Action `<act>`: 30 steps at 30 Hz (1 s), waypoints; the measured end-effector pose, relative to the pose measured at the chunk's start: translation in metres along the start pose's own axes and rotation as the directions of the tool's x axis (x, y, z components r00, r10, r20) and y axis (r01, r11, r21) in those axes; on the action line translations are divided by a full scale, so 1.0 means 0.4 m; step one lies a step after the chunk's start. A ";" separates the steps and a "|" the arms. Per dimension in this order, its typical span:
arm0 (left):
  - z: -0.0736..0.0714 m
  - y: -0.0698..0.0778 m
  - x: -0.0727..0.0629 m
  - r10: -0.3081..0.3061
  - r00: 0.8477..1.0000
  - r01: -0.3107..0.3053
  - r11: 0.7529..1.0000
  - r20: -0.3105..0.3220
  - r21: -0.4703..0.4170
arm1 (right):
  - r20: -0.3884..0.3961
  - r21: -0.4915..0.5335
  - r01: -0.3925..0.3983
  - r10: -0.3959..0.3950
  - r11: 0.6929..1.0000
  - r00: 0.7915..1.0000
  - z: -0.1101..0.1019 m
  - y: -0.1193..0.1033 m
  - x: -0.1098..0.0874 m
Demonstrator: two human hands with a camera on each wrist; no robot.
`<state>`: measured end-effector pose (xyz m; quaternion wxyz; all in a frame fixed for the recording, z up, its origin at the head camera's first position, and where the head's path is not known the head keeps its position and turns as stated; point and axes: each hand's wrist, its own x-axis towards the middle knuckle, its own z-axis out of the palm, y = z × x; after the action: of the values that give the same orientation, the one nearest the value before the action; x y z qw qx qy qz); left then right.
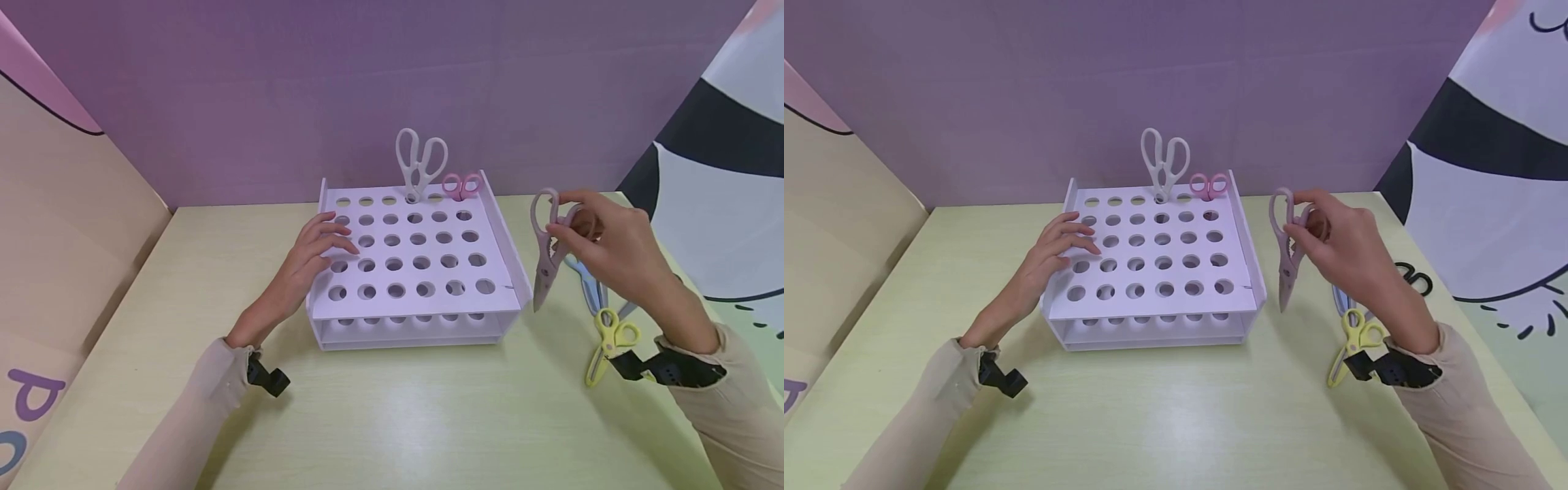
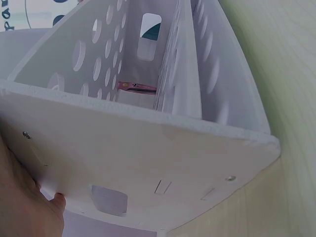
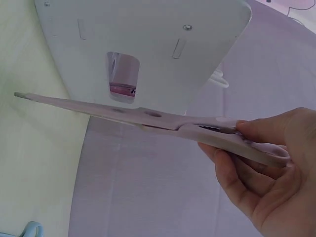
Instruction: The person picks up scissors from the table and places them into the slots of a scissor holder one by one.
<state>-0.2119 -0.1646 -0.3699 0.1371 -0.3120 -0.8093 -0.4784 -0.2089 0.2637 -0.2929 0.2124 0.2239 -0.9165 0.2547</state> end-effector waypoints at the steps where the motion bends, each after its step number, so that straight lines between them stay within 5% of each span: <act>1: 0.000 0.000 0.000 -0.002 1.000 0.002 1.000 0.001 -0.001 | -0.009 0.006 0.003 -0.003 1.000 1.000 -0.001 -0.003 0.000; 13: 0.000 -0.002 0.000 -0.010 1.000 0.010 1.000 0.003 -0.009 | -0.199 0.078 0.085 -0.068 0.993 0.978 -0.031 -0.043 0.002; 22: -0.001 -0.004 0.000 -0.017 1.000 0.016 1.000 -0.001 -0.009 | -0.359 0.098 0.155 -0.111 0.983 0.927 -0.052 -0.075 0.008; 30: -0.005 0.001 0.000 -0.017 1.000 0.017 1.000 0.009 0.000 | -0.499 0.112 0.186 -0.107 0.976 0.860 -0.071 -0.113 0.018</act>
<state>-0.2118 -0.1662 -0.3686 0.1291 -0.3072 -0.8127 -0.4781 -0.1835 0.2426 -0.2504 0.4383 0.2372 -0.7898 0.3574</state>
